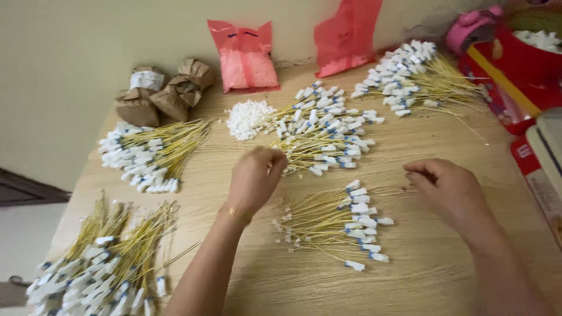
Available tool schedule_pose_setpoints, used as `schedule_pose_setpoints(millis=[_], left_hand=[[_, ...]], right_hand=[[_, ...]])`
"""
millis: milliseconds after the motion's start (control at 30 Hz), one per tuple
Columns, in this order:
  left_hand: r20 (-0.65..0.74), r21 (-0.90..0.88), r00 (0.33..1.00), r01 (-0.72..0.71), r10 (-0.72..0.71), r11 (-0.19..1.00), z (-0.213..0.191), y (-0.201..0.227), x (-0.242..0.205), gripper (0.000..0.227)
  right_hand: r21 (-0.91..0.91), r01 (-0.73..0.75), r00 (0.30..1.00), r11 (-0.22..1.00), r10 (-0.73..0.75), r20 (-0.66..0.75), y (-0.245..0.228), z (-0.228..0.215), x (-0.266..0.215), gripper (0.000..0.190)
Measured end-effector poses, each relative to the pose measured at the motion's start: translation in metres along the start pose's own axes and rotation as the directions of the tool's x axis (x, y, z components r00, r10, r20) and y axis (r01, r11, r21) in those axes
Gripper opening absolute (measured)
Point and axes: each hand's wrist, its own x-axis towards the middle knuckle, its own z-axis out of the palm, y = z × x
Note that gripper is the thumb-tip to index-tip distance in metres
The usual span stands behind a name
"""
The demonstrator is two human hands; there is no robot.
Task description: The recorder is manually assembling electrical components by attaching small red plastic parts to wired connectors.
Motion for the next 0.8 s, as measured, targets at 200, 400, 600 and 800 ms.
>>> schedule_pose_setpoints(millis=[200,400,600,800], left_hand=[[-0.051,0.381,0.987,-0.124,0.155,0.916,0.081,-0.059,0.08,0.022],[0.029,0.323,0.995,-0.097,0.093,0.941,0.072,-0.049,0.08,0.01],[-0.119,0.383,0.97,-0.153,0.212,0.911,0.076,-0.051,0.071,0.008],[-0.268,0.038,0.953,-0.137,0.142,0.99,0.029,-0.005,0.032,0.005]], right_hand=[[-0.292,0.063,0.992,0.955,-0.027,0.126,0.012,-0.012,-0.005,0.023],[-0.328,0.277,0.956,0.903,-0.225,0.189,0.033,-0.003,0.007,0.019],[-0.414,0.275,0.958,0.868,-0.211,0.194,0.035,0.007,0.016,0.018],[-0.401,0.247,0.965,0.882,-0.187,0.184,0.052,0.016,0.03,0.023]])
